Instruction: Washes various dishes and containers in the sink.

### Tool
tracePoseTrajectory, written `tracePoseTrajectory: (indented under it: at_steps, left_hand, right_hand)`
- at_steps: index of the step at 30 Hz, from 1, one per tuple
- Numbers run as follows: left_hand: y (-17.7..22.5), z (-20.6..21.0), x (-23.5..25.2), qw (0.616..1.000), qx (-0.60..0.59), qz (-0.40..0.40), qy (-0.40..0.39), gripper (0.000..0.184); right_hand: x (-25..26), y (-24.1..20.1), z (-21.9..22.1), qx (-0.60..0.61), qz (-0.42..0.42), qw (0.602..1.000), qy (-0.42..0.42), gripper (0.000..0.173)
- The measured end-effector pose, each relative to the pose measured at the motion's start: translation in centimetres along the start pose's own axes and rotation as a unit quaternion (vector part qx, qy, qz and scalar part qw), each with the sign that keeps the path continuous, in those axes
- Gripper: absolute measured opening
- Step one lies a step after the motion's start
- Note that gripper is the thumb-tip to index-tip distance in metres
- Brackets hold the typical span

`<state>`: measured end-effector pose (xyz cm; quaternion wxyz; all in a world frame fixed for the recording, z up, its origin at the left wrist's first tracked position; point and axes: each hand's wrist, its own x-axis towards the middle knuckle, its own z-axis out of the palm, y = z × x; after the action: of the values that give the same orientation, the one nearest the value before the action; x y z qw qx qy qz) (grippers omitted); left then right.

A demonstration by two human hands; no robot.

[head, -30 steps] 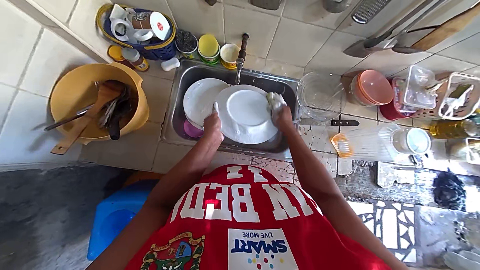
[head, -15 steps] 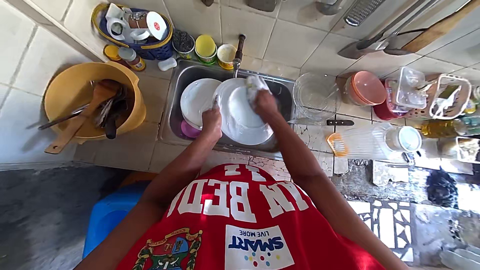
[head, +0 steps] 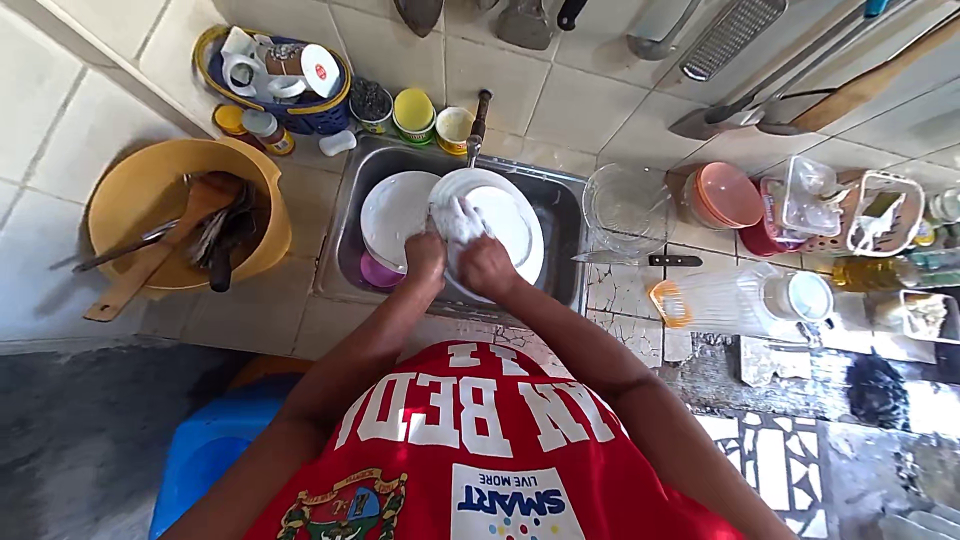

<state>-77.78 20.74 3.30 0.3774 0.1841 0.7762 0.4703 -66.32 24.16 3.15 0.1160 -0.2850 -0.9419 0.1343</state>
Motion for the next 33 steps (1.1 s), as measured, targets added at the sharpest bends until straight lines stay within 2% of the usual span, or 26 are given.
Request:
tracePoseTrajectory:
  at_steps: [2,5,7,8,9,10,11,13,14,15,16,17,19,20,22,23,24,25,26,27,28,29,30,31,32,33]
  left_hand:
    - [-0.1,0.0,-0.3,1.0,0.0,0.003,-0.002,0.053]
    - [-0.5,-0.4,-0.3,0.999,-0.028,-0.023,-0.004,0.06]
    - [-1.1,-1.0,-0.1,0.996,-0.077,-0.049,-0.006,0.06]
    - [-1.4,-1.4,0.1,0.993,-0.099,-0.058,-0.004,0.059]
    - [-1.9,-1.7,0.4,0.992,-0.114,-0.062,0.0,0.058]
    - [-2.4,-1.9,0.7,0.99,-0.123,-0.066,0.007,0.059]
    - [-2.8,-2.0,1.3,0.99,-0.123,-0.067,0.009,0.061]
    - [-3.9,-1.8,2.8,0.994,-0.099,-0.051,0.013,0.064]
    - [-4.7,-1.7,3.4,0.997,-0.07,-0.038,0.015,0.066]
    - [-5.4,-1.5,4.0,0.999,-0.037,-0.02,0.017,0.066]
    - [-5.7,-1.4,4.6,1.0,0.0,-0.006,0.015,0.066]
    - [-5.6,-1.5,4.9,0.999,0.033,-0.004,-0.009,0.063]
    - [-5.0,-2.0,4.6,0.99,0.06,-0.031,-0.126,0.058]
    - [-4.4,-2.1,4.2,0.981,0.037,-0.058,-0.181,0.054]
    - [-2.8,-2.2,3.1,0.949,-0.082,-0.107,-0.285,0.054]
    - [-2.2,-2.5,2.7,0.921,-0.163,-0.117,-0.334,0.065]
    - [-1.8,-2.8,2.7,0.89,-0.236,-0.12,-0.372,0.086]
    - [-1.5,-3.0,2.7,0.862,-0.304,-0.126,-0.386,0.096]
    - [-1.6,-3.2,2.7,0.841,-0.365,-0.128,-0.378,0.087]
    - [-2.3,-3.4,2.9,0.823,-0.413,-0.123,-0.371,0.069]
    - [-3.1,-3.5,2.9,0.812,-0.444,-0.118,-0.361,0.053]
    - [-3.7,-3.7,2.7,0.81,-0.462,-0.116,-0.342,0.045]
    - [-4.0,-3.6,2.4,0.813,-0.473,-0.116,-0.32,0.041]
    - [-4.2,-3.4,2.1,0.815,-0.482,-0.113,-0.301,0.041]
    - [-4.6,-3.2,1.7,0.812,-0.489,-0.108,-0.3,0.044]
    - [-5.0,-2.9,1.5,0.806,-0.492,-0.103,-0.312,0.048]
  right_hand:
    - [3.2,1.4,-1.5,0.033,0.051,0.996,-0.068,0.035]
    - [6.1,6.8,-1.8,0.06,0.155,0.982,-0.094,0.044]
    - [5.5,11.1,-2.0,0.109,0.265,0.951,-0.118,0.042]
    - [4.5,13.5,-1.3,0.18,0.317,0.924,-0.115,0.045]
    - [2.8,15.5,-0.1,0.276,0.369,0.881,-0.104,0.052]
    - [0.7,16.6,0.9,0.381,0.417,0.82,-0.093,0.06]
    - [-1.2,16.8,1.5,0.486,0.438,0.752,-0.079,0.059]
    - [-3.8,15.5,2.3,0.669,0.402,0.626,-0.001,0.042]
    - [-4.5,14.0,2.2,0.723,0.38,0.575,0.044,0.034]
    - [-5.1,12.4,1.6,0.743,0.367,0.554,0.08,0.029]
    - [-5.1,11.0,0.5,0.736,0.36,0.564,0.105,0.025]
    - [-5.1,9.7,-0.9,0.713,0.358,0.59,0.12,0.021]
    - [-5.3,7.3,-3.7,0.653,0.343,0.664,0.125,0.022]
    - [-5.5,6.4,-4.7,0.61,0.323,0.713,0.124,0.023]
    - [-6.5,5.1,-6.0,0.474,0.234,0.844,0.097,0.025]
    - [-7.0,4.1,-6.8,0.377,0.185,0.905,0.066,0.029]
    - [-7.2,2.7,-7.2,0.283,0.141,0.948,0.035,0.029]
    - [-7.4,1.1,-7.2,0.199,0.099,0.975,0.006,0.025]
    - [-7.6,-0.1,-6.5,0.124,0.051,0.991,-0.014,0.018]
    - [-7.8,-0.6,-5.5,0.064,0.003,0.998,-0.019,0.01]
    - [-8.1,-0.8,-4.3,0.021,-0.036,0.999,-0.016,0.006]
    - [-8.3,-0.8,-3.6,-0.003,-0.056,0.998,-0.034,0.008]
    - [-8.0,-0.9,-3.5,-0.013,-0.056,0.995,-0.083,0.013]
    - [-7.6,-1.3,-3.8,-0.009,-0.038,0.985,-0.171,0.022]
    - [-6.8,-1.7,-4.0,0.0,-0.015,0.963,-0.268,0.035]
    - [-6.0,-1.7,-3.5,0.01,-0.011,0.947,-0.32,0.045]
